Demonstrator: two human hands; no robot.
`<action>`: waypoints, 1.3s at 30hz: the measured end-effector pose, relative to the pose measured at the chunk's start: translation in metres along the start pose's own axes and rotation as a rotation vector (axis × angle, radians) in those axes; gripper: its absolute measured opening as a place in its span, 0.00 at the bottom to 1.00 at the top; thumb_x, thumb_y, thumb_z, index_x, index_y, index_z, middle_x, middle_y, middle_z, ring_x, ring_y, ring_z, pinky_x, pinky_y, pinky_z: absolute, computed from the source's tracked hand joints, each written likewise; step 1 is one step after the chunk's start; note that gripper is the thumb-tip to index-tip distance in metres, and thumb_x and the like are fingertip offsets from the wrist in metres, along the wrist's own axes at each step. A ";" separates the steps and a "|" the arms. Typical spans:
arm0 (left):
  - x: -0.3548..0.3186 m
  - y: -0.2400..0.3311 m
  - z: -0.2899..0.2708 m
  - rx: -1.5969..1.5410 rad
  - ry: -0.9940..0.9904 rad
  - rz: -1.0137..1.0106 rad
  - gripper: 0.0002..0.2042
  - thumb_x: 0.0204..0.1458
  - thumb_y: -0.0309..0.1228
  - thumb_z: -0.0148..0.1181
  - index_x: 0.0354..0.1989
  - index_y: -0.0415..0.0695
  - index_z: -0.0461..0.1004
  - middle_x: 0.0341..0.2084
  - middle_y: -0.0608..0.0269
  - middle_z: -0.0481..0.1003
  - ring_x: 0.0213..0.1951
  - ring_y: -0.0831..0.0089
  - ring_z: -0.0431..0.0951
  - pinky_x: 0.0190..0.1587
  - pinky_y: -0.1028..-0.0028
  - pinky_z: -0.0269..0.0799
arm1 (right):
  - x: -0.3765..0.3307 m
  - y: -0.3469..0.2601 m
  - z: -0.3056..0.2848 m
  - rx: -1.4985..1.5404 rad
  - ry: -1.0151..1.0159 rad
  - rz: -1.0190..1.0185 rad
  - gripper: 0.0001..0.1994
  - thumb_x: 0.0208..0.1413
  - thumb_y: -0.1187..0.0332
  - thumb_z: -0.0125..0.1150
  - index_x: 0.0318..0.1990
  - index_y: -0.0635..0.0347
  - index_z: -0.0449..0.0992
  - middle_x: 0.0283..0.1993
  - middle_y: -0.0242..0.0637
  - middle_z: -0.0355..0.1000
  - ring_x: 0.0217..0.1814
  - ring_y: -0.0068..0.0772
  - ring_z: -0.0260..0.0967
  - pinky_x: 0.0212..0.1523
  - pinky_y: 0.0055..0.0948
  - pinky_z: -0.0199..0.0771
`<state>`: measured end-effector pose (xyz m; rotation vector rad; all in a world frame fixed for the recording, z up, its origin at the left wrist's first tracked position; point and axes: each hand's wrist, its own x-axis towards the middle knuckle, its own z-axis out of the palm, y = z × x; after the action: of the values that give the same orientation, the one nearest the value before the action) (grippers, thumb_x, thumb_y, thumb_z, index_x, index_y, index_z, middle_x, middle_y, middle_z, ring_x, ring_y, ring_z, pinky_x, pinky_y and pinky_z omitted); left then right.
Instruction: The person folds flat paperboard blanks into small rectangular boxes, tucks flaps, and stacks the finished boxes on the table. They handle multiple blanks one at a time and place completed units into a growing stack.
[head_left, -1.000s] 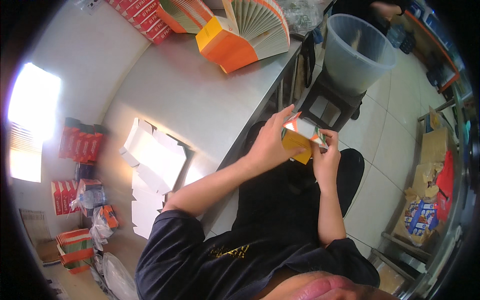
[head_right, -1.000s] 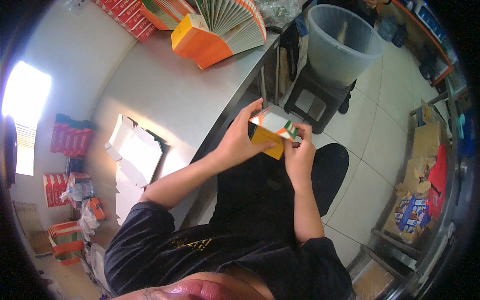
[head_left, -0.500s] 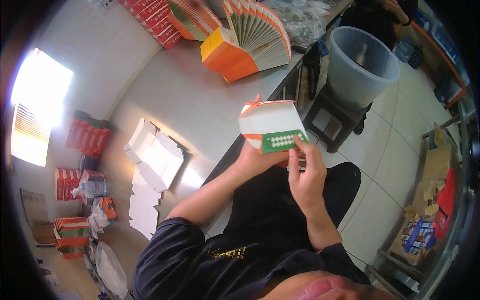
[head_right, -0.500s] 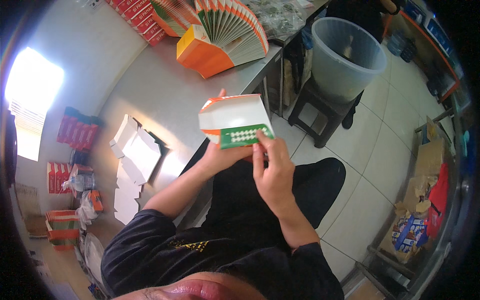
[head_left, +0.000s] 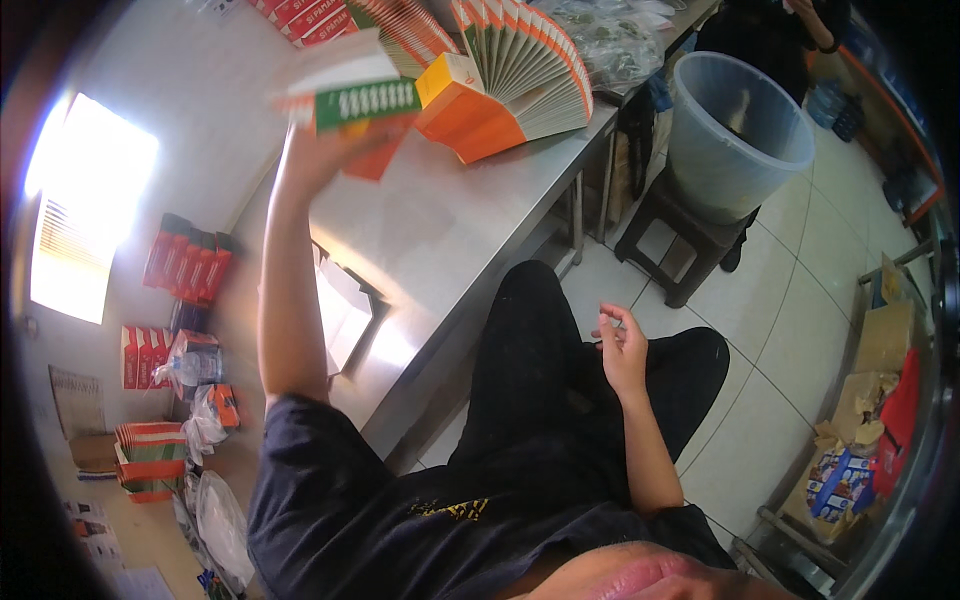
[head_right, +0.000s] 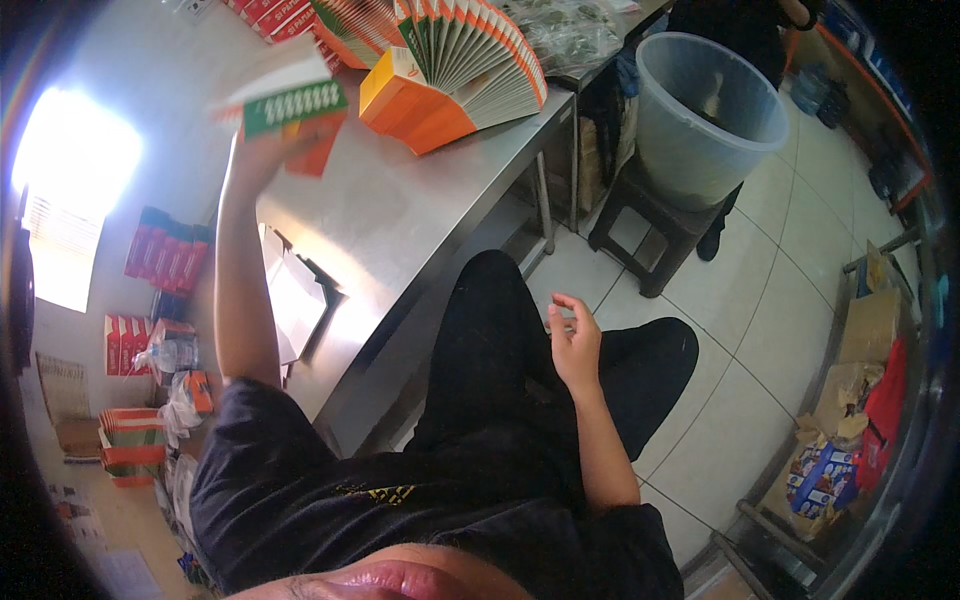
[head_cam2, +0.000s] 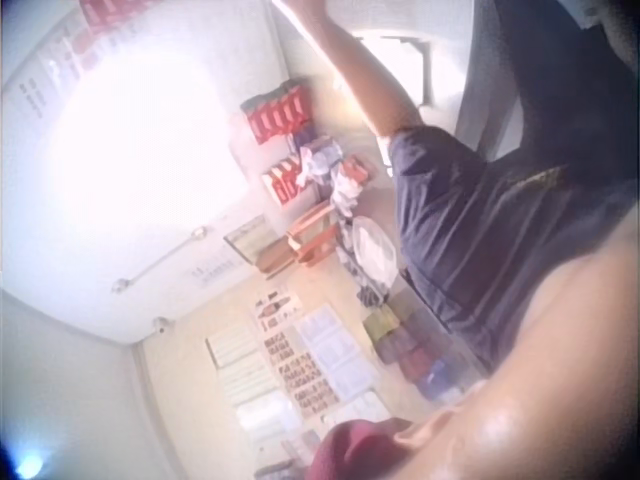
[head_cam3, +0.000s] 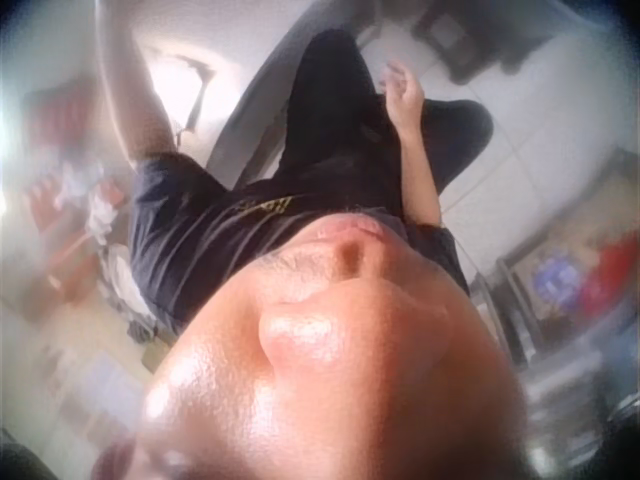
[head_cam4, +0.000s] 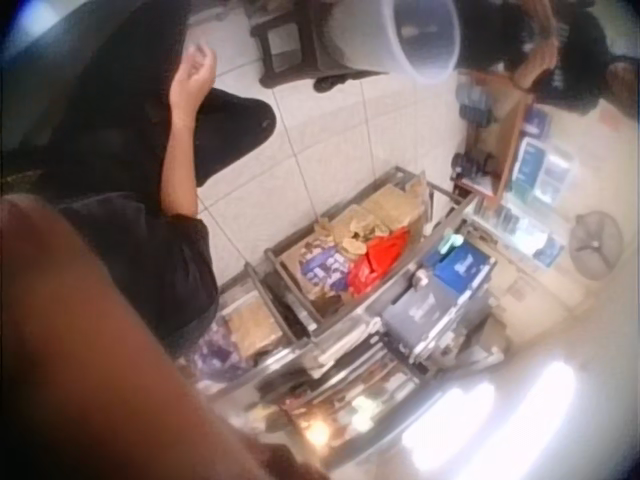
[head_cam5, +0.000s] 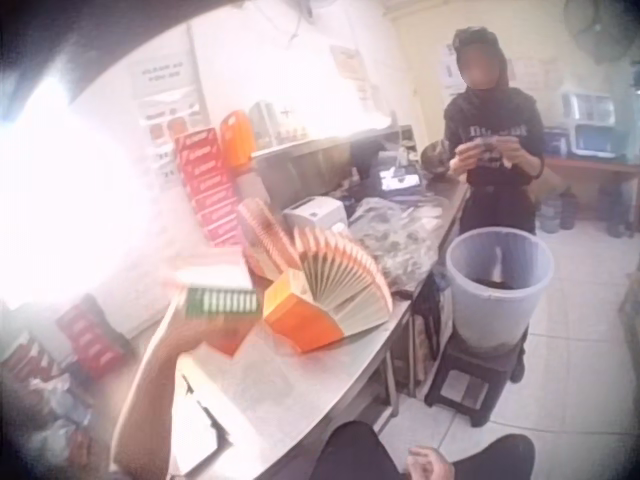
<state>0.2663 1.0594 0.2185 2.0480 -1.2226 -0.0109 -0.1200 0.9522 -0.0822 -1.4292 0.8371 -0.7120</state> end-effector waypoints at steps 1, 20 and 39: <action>0.025 0.015 -0.005 0.171 -0.032 0.051 0.28 0.41 0.43 0.80 0.49 0.42 0.80 0.46 0.57 0.80 0.50 0.67 0.80 0.56 0.67 0.74 | -0.001 0.025 0.000 -0.081 0.014 0.027 0.15 0.65 0.63 0.60 0.53 0.64 0.76 0.48 0.41 0.78 0.35 0.27 0.78 0.36 0.27 0.77; 0.177 -0.022 0.109 0.432 -0.647 0.080 0.57 0.42 0.69 0.65 0.78 0.58 0.44 0.70 0.43 0.59 0.73 0.52 0.56 0.71 0.60 0.53 | 0.006 0.095 0.015 -0.387 -0.326 0.288 0.21 0.64 0.51 0.60 0.54 0.59 0.76 0.42 0.45 0.80 0.42 0.41 0.79 0.46 0.37 0.75; 0.045 -0.050 0.063 0.607 -0.151 0.409 0.22 0.63 0.55 0.52 0.55 0.57 0.80 0.61 0.58 0.72 0.64 0.52 0.68 0.64 0.58 0.66 | 0.005 0.100 0.014 -0.399 -0.397 0.329 0.25 0.65 0.46 0.55 0.55 0.58 0.76 0.48 0.51 0.79 0.52 0.50 0.77 0.54 0.40 0.73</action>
<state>0.3060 1.0022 0.1587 2.2730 -1.8970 0.4565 -0.1119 0.9590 -0.1829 -1.6598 0.8977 -0.0010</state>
